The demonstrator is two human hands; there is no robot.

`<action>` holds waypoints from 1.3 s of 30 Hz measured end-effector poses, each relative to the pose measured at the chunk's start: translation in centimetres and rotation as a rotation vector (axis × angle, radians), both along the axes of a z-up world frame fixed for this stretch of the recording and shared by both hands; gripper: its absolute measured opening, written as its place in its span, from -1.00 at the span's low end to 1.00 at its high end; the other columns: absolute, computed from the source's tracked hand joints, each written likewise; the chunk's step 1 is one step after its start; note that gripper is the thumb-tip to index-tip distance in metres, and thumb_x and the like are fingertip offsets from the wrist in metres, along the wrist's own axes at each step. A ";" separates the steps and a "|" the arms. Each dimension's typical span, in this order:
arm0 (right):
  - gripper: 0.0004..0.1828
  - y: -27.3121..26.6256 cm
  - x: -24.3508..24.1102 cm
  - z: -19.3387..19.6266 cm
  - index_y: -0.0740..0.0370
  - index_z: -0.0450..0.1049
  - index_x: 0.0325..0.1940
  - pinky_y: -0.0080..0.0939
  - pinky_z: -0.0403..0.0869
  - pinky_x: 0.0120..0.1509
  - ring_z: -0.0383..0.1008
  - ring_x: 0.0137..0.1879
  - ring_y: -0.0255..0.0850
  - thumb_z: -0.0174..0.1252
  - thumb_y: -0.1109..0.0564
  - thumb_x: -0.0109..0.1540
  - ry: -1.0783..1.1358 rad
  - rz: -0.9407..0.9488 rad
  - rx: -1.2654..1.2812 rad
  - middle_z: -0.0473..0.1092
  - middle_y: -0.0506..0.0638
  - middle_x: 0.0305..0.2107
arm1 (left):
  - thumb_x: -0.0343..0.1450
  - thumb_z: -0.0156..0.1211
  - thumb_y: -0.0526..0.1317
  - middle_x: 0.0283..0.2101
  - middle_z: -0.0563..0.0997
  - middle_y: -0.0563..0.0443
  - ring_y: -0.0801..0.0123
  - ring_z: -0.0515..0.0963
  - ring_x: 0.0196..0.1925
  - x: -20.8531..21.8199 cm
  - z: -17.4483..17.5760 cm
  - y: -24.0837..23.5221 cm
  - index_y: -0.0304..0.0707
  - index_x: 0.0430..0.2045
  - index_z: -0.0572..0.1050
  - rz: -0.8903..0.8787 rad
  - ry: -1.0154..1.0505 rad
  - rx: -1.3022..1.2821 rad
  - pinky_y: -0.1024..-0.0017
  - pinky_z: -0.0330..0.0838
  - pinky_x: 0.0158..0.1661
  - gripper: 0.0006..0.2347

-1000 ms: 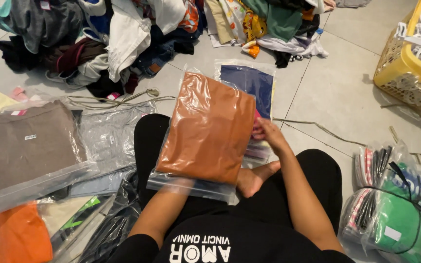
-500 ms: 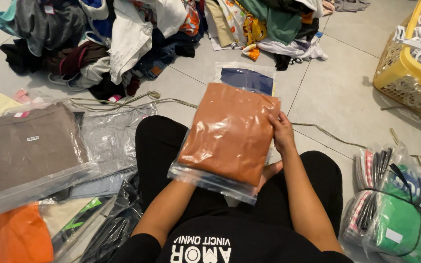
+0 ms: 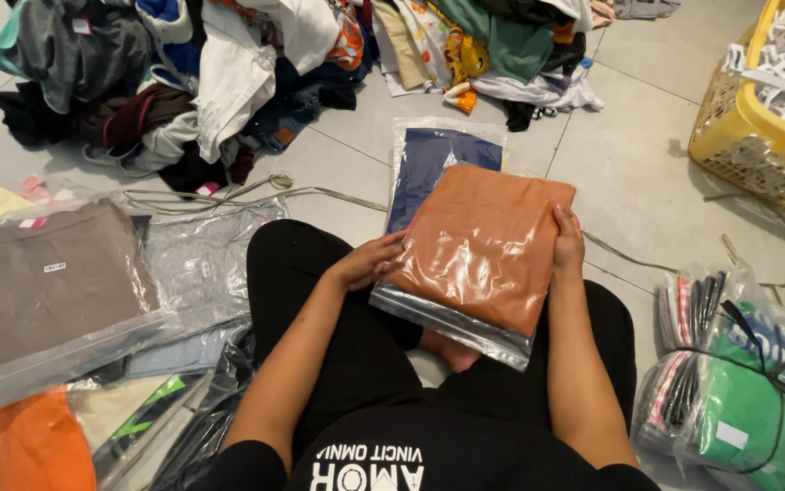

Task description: The person sits on the floor and stacks several folded t-shirts that are individually sealed in clear plastic bags. They pick up each bagged shirt one at a time and place it on top of the others to form a neat pile.

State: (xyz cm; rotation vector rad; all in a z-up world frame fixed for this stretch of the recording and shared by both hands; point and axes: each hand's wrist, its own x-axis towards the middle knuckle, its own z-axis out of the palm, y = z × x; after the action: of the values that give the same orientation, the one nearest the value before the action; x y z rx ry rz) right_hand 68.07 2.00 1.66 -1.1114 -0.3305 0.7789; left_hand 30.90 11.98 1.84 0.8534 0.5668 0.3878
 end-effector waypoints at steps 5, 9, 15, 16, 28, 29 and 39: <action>-0.88 -0.2 -5.9 5.2 0.00 0.50 -0.21 -0.22 0.57 -0.04 0.58 -0.18 -0.23 0.17 -0.01 0.22 0.119 0.103 0.037 0.51 -0.10 -0.31 | 0.28 0.34 -0.37 -0.28 0.61 -0.22 0.17 0.66 -0.28 0.6 -5.9 0.4 -0.13 0.19 0.26 0.149 0.023 0.139 0.36 0.61 -0.41 -0.43; -0.58 -0.8 -5.0 7.0 0.05 0.35 0.18 -0.66 0.49 -0.23 0.53 -0.05 -0.37 0.09 -0.04 0.26 0.093 0.210 0.162 0.45 -0.10 -0.09 | 0.32 0.22 -0.44 -0.26 0.62 -0.11 0.25 0.64 -0.24 1.4 -7.2 1.6 -0.19 0.19 0.24 0.342 -0.142 0.146 0.29 0.62 -0.26 -0.48; -0.28 0.8 -4.5 -1.0 0.11 0.21 0.24 -0.26 0.48 -0.33 0.41 -0.24 -0.24 0.32 -0.17 0.13 -0.227 0.431 -0.520 0.36 -0.04 -0.15 | 0.25 0.27 -0.45 -0.15 0.58 -0.20 0.07 0.64 -0.23 2.3 -12.3 3.8 -0.32 0.19 0.17 0.455 0.036 0.015 0.18 0.64 -0.29 -0.41; -0.28 0.7 -4.8 -0.5 0.11 0.21 0.24 -0.26 0.48 -0.33 0.41 -0.24 -0.24 0.32 -0.17 0.13 -0.223 0.425 -0.518 0.36 -0.04 -0.15 | 0.25 0.27 -0.45 -0.15 0.58 -0.20 0.07 0.64 -0.23 2.2 -11.6 3.6 -0.32 0.19 0.17 0.449 0.038 0.018 0.18 0.64 -0.29 -0.41; -0.57 1.2 -5.5 0.6 -0.03 0.42 0.08 -0.12 0.52 -0.42 0.51 -0.31 -0.11 0.24 0.11 0.12 -0.481 0.339 -0.458 0.43 0.08 -0.33 | 0.30 0.23 -0.47 -0.14 0.58 -0.18 0.16 0.63 -0.21 2.0 -7.1 2.6 -0.22 0.21 0.23 0.424 -0.040 0.231 0.25 0.65 -0.33 -0.45; -0.57 1.5 -5.5 1.1 -0.02 0.39 0.14 -0.17 0.51 -0.24 0.49 -0.20 -0.16 0.20 0.14 0.17 -0.541 0.328 -0.324 0.42 0.06 -0.23 | 0.32 0.22 -0.46 -0.12 0.57 -0.17 0.19 0.62 -0.20 2.2 -7.0 3.3 -0.22 0.22 0.22 0.435 -0.062 0.290 0.27 0.64 -0.32 -0.45; -0.61 4.7 -0.9 -4.8 0.05 0.37 0.17 -0.18 0.43 -0.27 0.42 -0.27 -0.14 0.15 0.00 0.27 -0.679 0.254 -0.362 0.37 0.09 -0.36 | 0.24 0.33 -0.32 -0.26 0.59 -0.23 0.20 0.65 -0.40 3.6 -11.9 9.4 -0.18 0.12 0.36 0.312 0.313 0.375 0.37 0.62 -0.50 -0.48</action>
State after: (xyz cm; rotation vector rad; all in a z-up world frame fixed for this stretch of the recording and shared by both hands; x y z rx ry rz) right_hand 67.19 6.65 -3.16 -1.6897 -0.9421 0.6760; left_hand 34.47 21.40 -10.05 1.2011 0.9409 0.6642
